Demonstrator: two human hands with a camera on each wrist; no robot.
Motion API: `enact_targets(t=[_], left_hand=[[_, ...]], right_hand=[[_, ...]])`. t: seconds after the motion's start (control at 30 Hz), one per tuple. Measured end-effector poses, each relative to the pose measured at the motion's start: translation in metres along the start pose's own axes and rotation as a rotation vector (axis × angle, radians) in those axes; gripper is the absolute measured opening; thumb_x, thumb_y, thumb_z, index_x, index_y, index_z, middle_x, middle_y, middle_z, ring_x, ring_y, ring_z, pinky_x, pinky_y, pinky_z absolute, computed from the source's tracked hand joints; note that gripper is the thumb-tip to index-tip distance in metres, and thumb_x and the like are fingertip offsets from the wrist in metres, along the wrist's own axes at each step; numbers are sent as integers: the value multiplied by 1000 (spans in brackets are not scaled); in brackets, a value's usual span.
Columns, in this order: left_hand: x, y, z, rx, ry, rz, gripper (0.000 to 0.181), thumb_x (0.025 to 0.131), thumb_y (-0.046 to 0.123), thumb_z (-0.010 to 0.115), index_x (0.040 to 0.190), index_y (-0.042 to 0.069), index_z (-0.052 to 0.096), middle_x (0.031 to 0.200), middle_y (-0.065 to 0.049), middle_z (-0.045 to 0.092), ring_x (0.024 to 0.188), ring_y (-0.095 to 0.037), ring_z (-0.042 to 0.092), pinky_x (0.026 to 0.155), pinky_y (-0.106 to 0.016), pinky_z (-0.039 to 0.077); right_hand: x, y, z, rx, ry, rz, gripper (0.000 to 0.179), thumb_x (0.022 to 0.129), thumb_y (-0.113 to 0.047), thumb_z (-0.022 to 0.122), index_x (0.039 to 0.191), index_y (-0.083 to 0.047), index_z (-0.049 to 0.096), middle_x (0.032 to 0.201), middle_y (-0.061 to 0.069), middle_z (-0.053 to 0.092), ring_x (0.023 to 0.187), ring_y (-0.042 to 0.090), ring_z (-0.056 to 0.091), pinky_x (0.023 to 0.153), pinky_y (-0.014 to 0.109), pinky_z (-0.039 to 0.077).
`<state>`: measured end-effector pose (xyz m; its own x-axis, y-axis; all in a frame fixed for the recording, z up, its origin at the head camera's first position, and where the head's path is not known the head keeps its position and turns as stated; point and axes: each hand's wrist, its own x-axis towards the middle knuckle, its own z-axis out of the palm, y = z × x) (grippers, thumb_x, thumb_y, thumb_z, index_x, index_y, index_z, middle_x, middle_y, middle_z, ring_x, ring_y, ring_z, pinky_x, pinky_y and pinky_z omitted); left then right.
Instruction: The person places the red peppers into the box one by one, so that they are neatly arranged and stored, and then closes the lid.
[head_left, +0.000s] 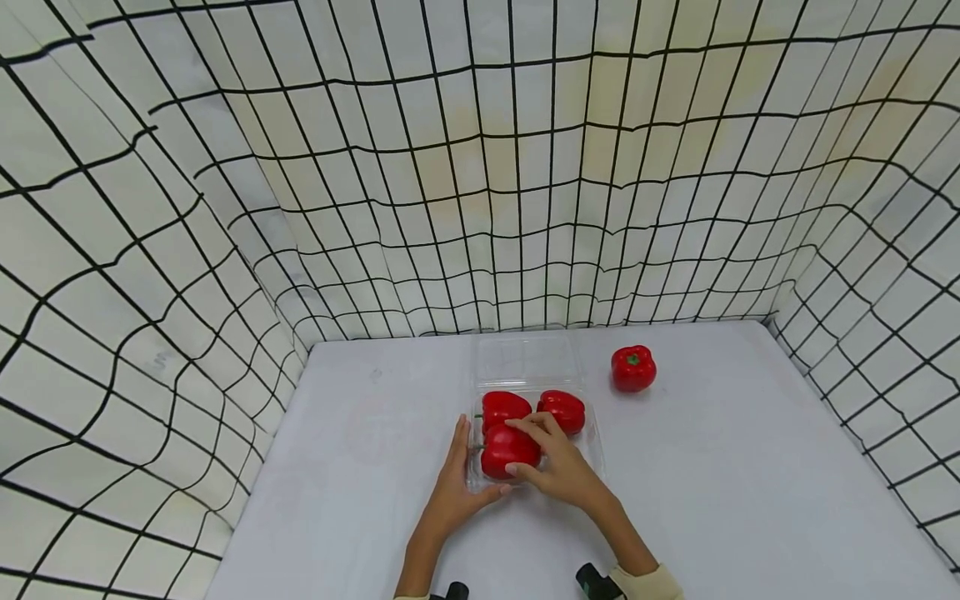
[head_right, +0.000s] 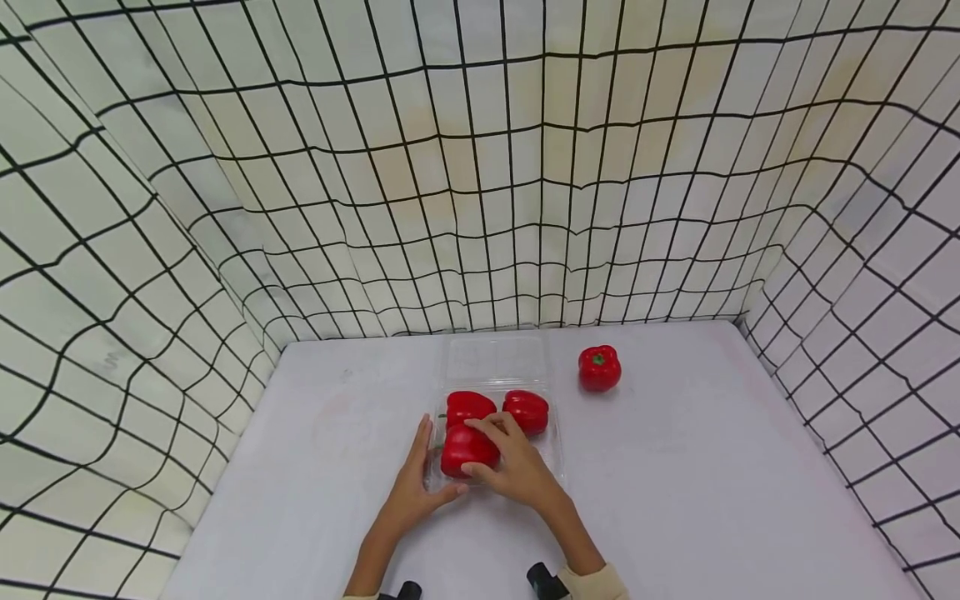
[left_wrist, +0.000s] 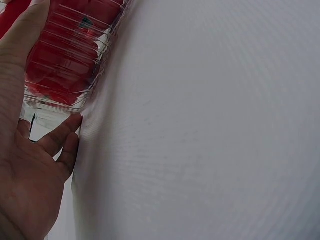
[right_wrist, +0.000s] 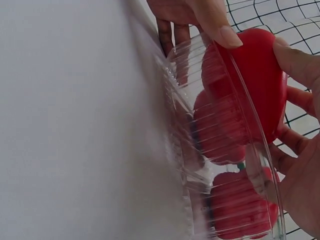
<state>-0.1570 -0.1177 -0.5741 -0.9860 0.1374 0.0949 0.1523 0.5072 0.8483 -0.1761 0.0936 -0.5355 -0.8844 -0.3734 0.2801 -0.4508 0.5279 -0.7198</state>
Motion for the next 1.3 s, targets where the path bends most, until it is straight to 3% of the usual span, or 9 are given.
enact_targets(t=[0.33,0.87,1.07,1.3], left_hand=[[2,-3,1,9,1,16,118,70,54,81,159,21,10,165,-1,15,149,-33,25,106,-53,42],[2,-7,6,-25,-23,7,117,72,54,80,159,21,9,166,2,10,151,-31,19,109,-53,39],[1,-5,5,-23,-25,10,118,72,54,80,159,19,8,166,0,10,151,-31,19,109,-52,39],[2,-3,2,-23,-23,6,118,72,53,80,159,20,7,166,0,11,151,-31,20,110,-53,37]], right_hand=[[-1,0,-1,-165,79,-101,61,78,-47,78,132,-27,60,123,2,61,112,16,53,87,39,59],[-1,7,13,-344,92,-111,60,74,-45,82,127,-24,66,112,1,60,105,16,49,87,38,55],[-2,7,10,-326,96,-122,60,72,-44,84,126,-23,66,115,-1,61,105,15,54,86,35,58],[-3,10,5,-218,17,-50,56,77,-36,82,128,-22,65,122,0,60,116,17,54,95,37,56]])
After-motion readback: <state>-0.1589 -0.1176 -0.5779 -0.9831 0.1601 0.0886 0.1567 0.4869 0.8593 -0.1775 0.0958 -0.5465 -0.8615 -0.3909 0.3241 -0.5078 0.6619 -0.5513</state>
